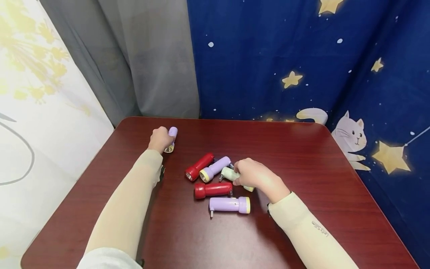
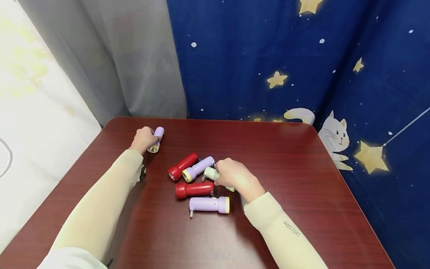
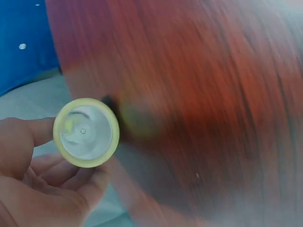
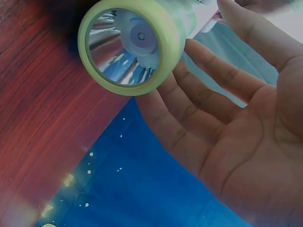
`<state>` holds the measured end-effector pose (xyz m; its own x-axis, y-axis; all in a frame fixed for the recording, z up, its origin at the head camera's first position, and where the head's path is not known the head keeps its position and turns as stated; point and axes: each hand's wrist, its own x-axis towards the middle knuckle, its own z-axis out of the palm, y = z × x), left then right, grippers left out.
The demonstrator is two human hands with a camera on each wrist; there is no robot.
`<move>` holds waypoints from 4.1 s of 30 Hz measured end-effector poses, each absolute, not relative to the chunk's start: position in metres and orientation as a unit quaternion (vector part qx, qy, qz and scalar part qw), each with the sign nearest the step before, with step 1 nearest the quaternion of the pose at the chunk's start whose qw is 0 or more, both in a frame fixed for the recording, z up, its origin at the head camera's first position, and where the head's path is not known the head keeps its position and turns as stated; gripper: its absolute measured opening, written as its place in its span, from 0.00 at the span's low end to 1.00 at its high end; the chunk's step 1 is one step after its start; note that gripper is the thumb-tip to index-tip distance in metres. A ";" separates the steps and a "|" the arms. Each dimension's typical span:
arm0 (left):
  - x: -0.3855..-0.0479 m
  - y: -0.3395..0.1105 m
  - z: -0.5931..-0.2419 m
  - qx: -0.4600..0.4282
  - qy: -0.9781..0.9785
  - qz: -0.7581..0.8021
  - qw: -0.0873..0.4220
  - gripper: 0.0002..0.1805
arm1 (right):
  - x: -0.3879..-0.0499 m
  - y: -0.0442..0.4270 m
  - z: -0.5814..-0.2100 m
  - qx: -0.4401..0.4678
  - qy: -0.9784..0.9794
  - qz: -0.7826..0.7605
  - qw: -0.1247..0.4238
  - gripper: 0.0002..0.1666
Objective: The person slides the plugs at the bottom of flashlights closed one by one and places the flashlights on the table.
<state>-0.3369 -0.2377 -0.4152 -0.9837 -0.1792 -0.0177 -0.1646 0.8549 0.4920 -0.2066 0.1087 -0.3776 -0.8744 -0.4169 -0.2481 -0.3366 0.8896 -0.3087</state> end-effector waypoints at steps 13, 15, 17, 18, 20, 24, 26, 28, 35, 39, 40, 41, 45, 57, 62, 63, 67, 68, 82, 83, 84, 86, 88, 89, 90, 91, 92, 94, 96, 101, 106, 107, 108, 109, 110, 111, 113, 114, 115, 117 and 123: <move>-0.339 -0.238 -0.413 0.058 -0.979 -0.195 0.024 0.23 | -0.209 0.111 -0.384 -0.198 0.961 -0.113 0.155 0.11; -0.339 -0.238 -0.412 0.059 -0.979 -0.195 0.020 0.22 | -0.210 0.111 -0.385 -0.199 0.962 -0.110 0.151 0.11; -0.339 -0.238 -0.411 0.056 -0.979 -0.195 0.017 0.22 | -0.210 0.111 -0.387 -0.199 0.962 -0.110 0.148 0.08; -0.340 -0.238 -0.411 0.055 -0.979 -0.195 0.016 0.21 | -0.211 0.111 -0.388 -0.199 0.962 -0.110 0.148 0.08; -0.341 -0.239 -0.410 0.051 -0.979 -0.195 0.014 0.20 | -0.211 0.111 -0.389 -0.200 0.962 -0.113 0.147 0.06; -0.343 -0.241 -0.411 0.041 -0.980 -0.194 0.016 0.18 | -0.212 0.111 -0.392 -0.199 0.960 -0.121 0.156 0.06; -0.344 -0.242 -0.411 0.038 -0.980 -0.194 0.017 0.18 | -0.212 0.111 -0.392 -0.198 0.959 -0.124 0.157 0.05; -0.345 -0.242 -0.411 0.035 -0.981 -0.192 0.016 0.18 | -0.213 0.111 -0.392 -0.199 0.959 -0.126 0.156 0.05; -0.347 -0.240 -0.406 0.032 -0.982 -0.185 0.015 0.17 | -0.218 0.112 -0.391 -0.206 0.960 -0.122 0.147 0.05; -0.347 -0.237 -0.398 0.025 -0.984 -0.175 0.028 0.17 | -0.219 0.112 -0.389 -0.211 0.958 -0.125 0.148 0.05; -0.347 -0.235 -0.396 0.021 -0.984 -0.174 0.032 0.17 | -0.219 0.112 -0.389 -0.213 0.957 -0.128 0.149 0.05; -0.348 -0.234 -0.394 0.017 -0.984 -0.172 0.039 0.17 | -0.220 0.112 -0.388 -0.214 0.956 -0.130 0.150 0.05; -0.347 -0.222 -0.385 0.001 -0.985 -0.162 0.062 0.20 | -0.223 0.115 -0.387 -0.222 0.951 -0.148 0.155 0.09; -0.307 -0.146 -0.345 -0.098 -0.978 -0.155 0.102 0.18 | -0.225 0.131 -0.361 -0.239 0.942 -0.175 0.159 0.15; -0.274 -0.111 -0.329 -0.154 -0.966 -0.177 0.109 0.16 | -0.226 0.137 -0.344 -0.215 0.946 -0.218 0.109 0.21; -0.268 -0.105 -0.325 -0.162 -0.962 -0.189 0.109 0.15 | -0.226 0.137 -0.340 -0.208 0.946 -0.229 0.094 0.22; -0.248 -0.088 -0.316 -0.182 -0.942 -0.267 0.090 0.12 | -0.229 0.138 -0.332 -0.172 0.941 -0.288 0.040 0.27; -0.245 -0.085 -0.315 -0.185 -0.936 -0.289 0.079 0.12 | -0.229 0.137 -0.331 -0.161 0.937 -0.309 0.031 0.28; -0.219 -0.073 -0.321 -0.159 -0.862 -0.477 0.059 0.21 | -0.221 0.119 -0.324 -0.133 0.898 -0.417 -0.054 0.44; -0.219 -0.073 -0.321 -0.159 -0.860 -0.481 0.060 0.21 | -0.220 0.117 -0.324 -0.137 0.899 -0.411 -0.059 0.44; -0.219 -0.073 -0.321 -0.160 -0.859 -0.483 0.059 0.22 | -0.219 0.116 -0.324 -0.140 0.899 -0.410 -0.063 0.43; -0.219 -0.073 -0.320 -0.163 -0.859 -0.483 0.056 0.23 | -0.216 0.114 -0.323 -0.149 0.899 -0.407 -0.067 0.42; -0.219 -0.074 -0.319 -0.160 -0.861 -0.480 0.054 0.24 | -0.213 0.112 -0.322 -0.158 0.897 -0.407 -0.072 0.40; -0.219 -0.075 -0.319 -0.157 -0.862 -0.480 0.053 0.24 | -0.212 0.111 -0.321 -0.163 0.895 -0.410 -0.073 0.38; -0.219 -0.076 -0.318 -0.154 -0.863 -0.478 0.052 0.25 | -0.211 0.111 -0.320 -0.167 0.892 -0.413 -0.076 0.37; -0.219 -0.077 -0.318 -0.151 -0.864 -0.477 0.052 0.25 | -0.209 0.110 -0.318 -0.172 0.890 -0.415 -0.078 0.35; -0.220 -0.078 -0.317 -0.149 -0.864 -0.478 0.051 0.26 | -0.208 0.110 -0.317 -0.176 0.888 -0.417 -0.081 0.33; -0.220 -0.080 -0.317 -0.150 -0.863 -0.480 0.047 0.27 | -0.206 0.110 -0.314 -0.182 0.882 -0.426 -0.085 0.30; -0.221 -0.081 -0.316 -0.156 -0.860 -0.483 0.041 0.27 | -0.205 0.111 -0.312 -0.191 0.875 -0.436 -0.088 0.31; -0.222 -0.081 -0.317 -0.170 -0.851 -0.497 0.021 0.26 | -0.207 0.114 -0.311 -0.220 0.864 -0.445 -0.082 0.40; -0.220 -0.081 -0.316 -0.183 -0.845 -0.502 -0.002 0.27 | -0.211 0.117 -0.313 -0.238 0.869 -0.428 -0.068 0.41; -0.220 -0.081 -0.315 -0.186 -0.846 -0.500 -0.007 0.27 | -0.212 0.117 -0.314 -0.241 0.870 -0.425 -0.067 0.41; -0.220 -0.081 -0.316 -0.188 -0.846 -0.498 -0.012 0.27 | -0.212 0.117 -0.315 -0.243 0.871 -0.422 -0.067 0.41; -0.220 -0.082 -0.316 -0.189 -0.847 -0.497 -0.017 0.27 | -0.212 0.117 -0.315 -0.245 0.871 -0.422 -0.066 0.41; -0.220 -0.082 -0.316 -0.190 -0.847 -0.496 -0.021 0.27 | -0.212 0.117 -0.316 -0.247 0.870 -0.421 -0.067 0.40; -0.220 -0.082 -0.317 -0.191 -0.847 -0.495 -0.024 0.27 | -0.212 0.117 -0.317 -0.249 0.871 -0.419 -0.068 0.40; -0.221 -0.083 -0.317 -0.192 -0.847 -0.495 -0.029 0.27 | -0.213 0.117 -0.317 -0.253 0.870 -0.417 -0.071 0.40; -0.221 -0.083 -0.317 -0.191 -0.848 -0.494 -0.029 0.27 | -0.213 0.117 -0.318 -0.256 0.870 -0.415 -0.073 0.40; -0.221 -0.083 -0.317 -0.191 -0.848 -0.494 -0.029 0.27 | -0.213 0.116 -0.318 -0.257 0.870 -0.414 -0.075 0.40; -0.221 -0.083 -0.318 -0.191 -0.848 -0.493 -0.027 0.27 | -0.212 0.116 -0.318 -0.260 0.870 -0.411 -0.081 0.39; -0.219 -0.080 -0.317 -0.194 -0.855 -0.480 -0.018 0.26 | -0.211 0.114 -0.321 -0.269 0.875 -0.385 -0.118 0.36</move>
